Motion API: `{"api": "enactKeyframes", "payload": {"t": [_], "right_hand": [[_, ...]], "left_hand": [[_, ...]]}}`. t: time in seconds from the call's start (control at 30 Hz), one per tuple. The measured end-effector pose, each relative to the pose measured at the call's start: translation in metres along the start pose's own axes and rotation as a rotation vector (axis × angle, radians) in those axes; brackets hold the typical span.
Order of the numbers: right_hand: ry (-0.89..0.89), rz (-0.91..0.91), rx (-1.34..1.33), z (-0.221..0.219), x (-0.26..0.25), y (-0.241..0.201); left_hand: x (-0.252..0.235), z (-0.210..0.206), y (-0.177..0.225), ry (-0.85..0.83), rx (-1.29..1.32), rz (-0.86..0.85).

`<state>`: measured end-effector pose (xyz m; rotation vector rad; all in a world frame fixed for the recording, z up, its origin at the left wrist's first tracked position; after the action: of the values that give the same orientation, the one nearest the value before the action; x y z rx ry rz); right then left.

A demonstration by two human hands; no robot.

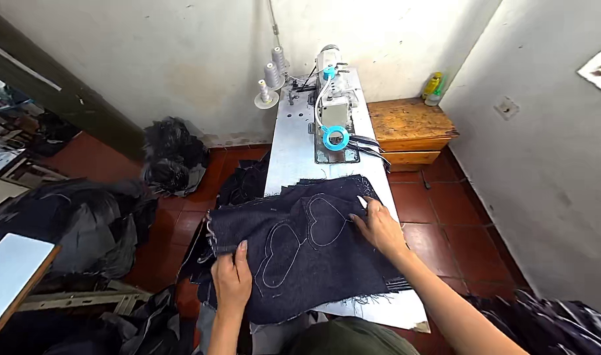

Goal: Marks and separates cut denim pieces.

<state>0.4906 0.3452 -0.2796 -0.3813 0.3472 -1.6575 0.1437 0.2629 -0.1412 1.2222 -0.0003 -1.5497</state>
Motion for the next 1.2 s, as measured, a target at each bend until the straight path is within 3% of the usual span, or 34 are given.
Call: {"api": "enactKeyframes", "payload": {"t": [0.07, 0.13, 0.17, 0.23, 0.3, 0.4, 0.5, 0.6, 0.73, 0.83, 0.9, 1.0, 1.07, 1.13, 1.2], "right_hand": [[-0.045, -0.044, 0.046, -0.006, 0.003, -0.007], [-0.136, -0.188, 0.039, -0.013, -0.001, -0.003], [-0.172, -0.244, 0.021, -0.018, -0.007, 0.001], [-0.135, -0.251, -0.019, -0.023, -0.012, 0.008], [-0.052, -0.211, -0.018, -0.022, -0.011, 0.008], [-0.267, -0.293, -0.057, -0.023, -0.023, 0.009], [-0.26, -0.265, -0.094, -0.015, -0.04, 0.014], [-0.199, -0.103, -0.17, -0.005, -0.05, 0.022], [-0.305, -0.027, -0.398, -0.015, -0.06, 0.029], [-0.536, -0.169, -0.563, -0.015, -0.059, 0.01], [-0.652, -0.26, -0.451, -0.017, -0.057, 0.0], [-0.541, -0.175, -0.211, -0.021, -0.07, -0.005], [-0.442, -0.049, -0.193, -0.021, -0.076, -0.01], [-0.345, 0.08, -0.506, -0.014, -0.074, -0.007], [-0.262, 0.136, -0.931, 0.027, -0.067, -0.006]], "left_hand": [[0.001, -0.02, -0.03, -0.165, 0.075, 0.134], [0.014, -0.037, -0.068, -0.364, 0.021, 0.402], [0.019, -0.04, -0.082, -0.409, -0.034, 0.535], [0.022, -0.033, -0.088, -0.337, -0.119, 0.661], [0.018, -0.022, -0.072, -0.204, -0.144, 0.586], [0.013, -0.017, -0.048, -0.091, -0.152, 0.34], [0.009, -0.018, -0.032, -0.096, -0.094, 0.197], [0.007, -0.007, -0.018, -0.088, 0.084, 0.147], [-0.003, 0.004, -0.002, -0.09, 0.277, 0.145], [-0.01, 0.006, 0.0, -0.062, 0.384, 0.169], [-0.01, 0.007, -0.001, -0.065, 0.464, 0.2], [-0.013, 0.004, -0.004, -0.069, 0.564, 0.262], [-0.017, 0.007, 0.0, -0.037, 0.639, 0.28], [-0.019, 0.02, 0.017, -0.004, 0.617, 0.256], [-0.021, 0.044, 0.042, 0.046, 0.537, 0.232]]}}
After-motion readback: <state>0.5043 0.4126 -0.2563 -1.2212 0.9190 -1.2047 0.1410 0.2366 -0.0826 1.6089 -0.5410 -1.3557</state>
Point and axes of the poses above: each hand's wrist, its own x-axis away from the middle knuckle, its own z-axis out of the back of the hand, y = z × x, the point moved 4 cm from there along -x, towards the middle knuckle, and after that the axes turned 10 degrees about x, right-handed, at the moved point
